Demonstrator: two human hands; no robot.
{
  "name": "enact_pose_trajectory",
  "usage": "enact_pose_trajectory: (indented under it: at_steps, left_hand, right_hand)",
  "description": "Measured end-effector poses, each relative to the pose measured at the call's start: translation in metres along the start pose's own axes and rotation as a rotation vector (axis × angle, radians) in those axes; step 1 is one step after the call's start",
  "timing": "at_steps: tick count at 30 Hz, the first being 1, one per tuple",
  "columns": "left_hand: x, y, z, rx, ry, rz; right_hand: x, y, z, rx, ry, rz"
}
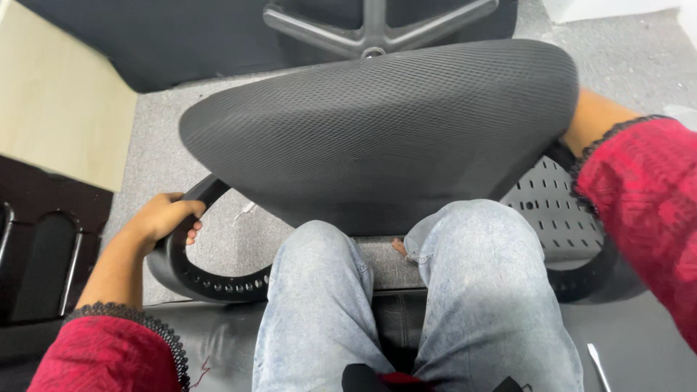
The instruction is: The person uses a screwdriver to tighten four screws securing the central gas-lift base to the underside of an office chair seat. After tightening, the person flips the chair upright and positions it on the floor.
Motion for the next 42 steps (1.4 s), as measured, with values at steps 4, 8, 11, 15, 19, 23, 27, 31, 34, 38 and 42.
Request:
enact_pose_trajectory:
  at_steps: [4, 8, 11, 15, 19, 23, 27, 31, 34, 38, 42]
  left_hand:
    - [-0.003, -0.010, 0.010, -0.022, -0.009, 0.036]
    - [-0.010, -0.016, 0.021, -0.043, -0.013, 0.036]
    - [-0.013, -0.019, 0.029, -0.071, -0.014, 0.033]
    - [-0.016, -0.019, 0.033, -0.085, -0.030, 0.032]
    - [-0.011, -0.022, 0.040, -0.105, -0.025, 0.049]
    - [0.003, -0.029, 0.047, -0.095, 0.017, 0.055]
    - [0.007, -0.033, 0.054, -0.138, 0.017, 0.029]
    - [0.013, -0.031, 0.056, -0.144, 0.006, 0.024]
    - [0.017, -0.032, 0.055, -0.145, 0.019, 0.015]
    - [0.021, -0.028, 0.053, -0.139, 0.028, 0.024]
    - [0.023, -0.025, 0.055, -0.168, 0.020, 0.006]
  right_hand:
    - [0.012, -0.009, -0.007, -0.015, -0.022, 0.012]
    - [0.020, -0.016, -0.005, -0.034, -0.032, 0.015]
    - [0.020, -0.018, 0.000, -0.052, -0.036, 0.007]
    - [0.022, -0.023, 0.010, -0.080, -0.046, 0.013]
    - [0.028, -0.027, 0.016, -0.100, -0.054, 0.020]
    - [0.034, -0.039, 0.026, -0.128, -0.056, 0.043]
    - [0.036, -0.046, 0.021, -0.132, -0.072, 0.057]
    - [0.040, -0.048, 0.013, -0.135, -0.099, 0.061]
    - [0.049, -0.053, 0.005, -0.134, -0.122, 0.075]
    - [0.053, -0.055, 0.006, -0.140, -0.140, 0.081]
    - [0.063, -0.059, 0.004, -0.145, -0.151, 0.098]
Point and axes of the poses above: each hand's wrist, its own y-axis away from the middle knuckle, its own x-axis out of the palm, z = x × y, the point moved 10 cm from there along -y, towards the middle knuckle, and after that the axes turned 15 degrees about z, right-handed, at the moved point
